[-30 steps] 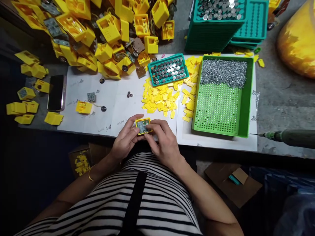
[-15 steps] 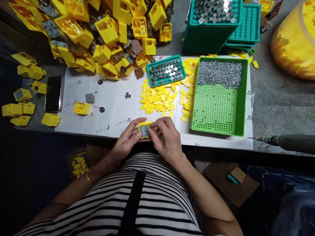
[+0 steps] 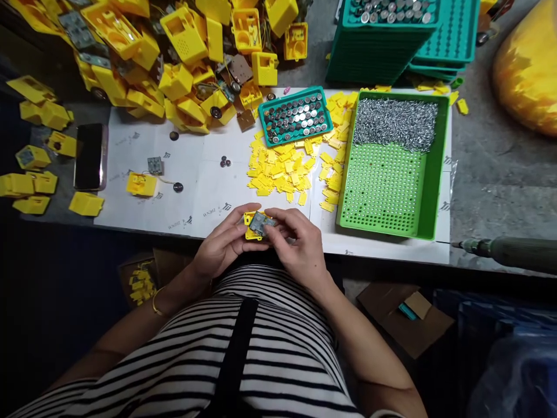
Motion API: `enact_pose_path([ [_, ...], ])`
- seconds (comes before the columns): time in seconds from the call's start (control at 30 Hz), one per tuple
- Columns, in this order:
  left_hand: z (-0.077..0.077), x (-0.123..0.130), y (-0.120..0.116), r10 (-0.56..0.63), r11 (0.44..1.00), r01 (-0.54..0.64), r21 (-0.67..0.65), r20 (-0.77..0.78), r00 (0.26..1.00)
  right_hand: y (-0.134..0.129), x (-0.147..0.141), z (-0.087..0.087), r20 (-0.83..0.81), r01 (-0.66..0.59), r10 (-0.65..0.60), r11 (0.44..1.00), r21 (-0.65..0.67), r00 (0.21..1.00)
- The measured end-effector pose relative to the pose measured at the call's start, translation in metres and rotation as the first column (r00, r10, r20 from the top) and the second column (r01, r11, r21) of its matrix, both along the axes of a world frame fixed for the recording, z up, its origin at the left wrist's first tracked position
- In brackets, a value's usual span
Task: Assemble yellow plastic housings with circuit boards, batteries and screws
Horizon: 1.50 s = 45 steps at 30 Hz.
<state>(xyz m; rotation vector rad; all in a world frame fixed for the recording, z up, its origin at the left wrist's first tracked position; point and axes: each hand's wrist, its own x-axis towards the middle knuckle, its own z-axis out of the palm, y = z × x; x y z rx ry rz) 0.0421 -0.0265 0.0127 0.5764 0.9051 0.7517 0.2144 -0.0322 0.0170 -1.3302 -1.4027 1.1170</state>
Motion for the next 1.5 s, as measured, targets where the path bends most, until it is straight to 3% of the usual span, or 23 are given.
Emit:
enact_pose_path([
  [0.27,0.005,0.000,0.000,0.003,1.000,-0.003,-0.005,-0.055,0.998,0.001,0.001,0.007,-0.050,0.026,-0.026,1.000,-0.008,0.998],
  [0.5,0.004,0.002,0.001,0.005,1.000,-0.002,0.019,-0.136,0.991,0.001,0.003,0.012,-0.010,-0.066,0.066,0.998,0.006,0.998],
  [0.63,0.010,0.003,0.001,0.025,1.000,-0.022,0.022,-0.175,0.984,0.000,0.005,0.017,0.057,-0.166,0.162,0.982,0.094,0.985],
  [0.77,0.020,0.002,-0.001,0.048,0.998,-0.052,-0.025,-0.140,0.989,-0.005,0.006,0.022,0.132,-0.259,0.240,0.955,0.147,0.962],
  [0.9,0.026,-0.002,-0.005,0.035,0.997,-0.040,-0.070,-0.077,0.996,-0.010,0.007,0.028,0.213,-0.260,0.222,0.950,0.172,0.952],
  [1.17,0.024,-0.002,-0.011,-0.031,0.994,0.033,-0.100,0.027,0.999,-0.004,0.011,0.029,0.337,-0.296,0.242,0.948,0.119,0.910],
  [1.5,0.017,0.004,-0.014,-0.050,0.999,0.048,-0.026,-0.115,0.992,0.000,0.010,0.031,0.361,-0.303,0.263,0.951,0.059,0.895],
])
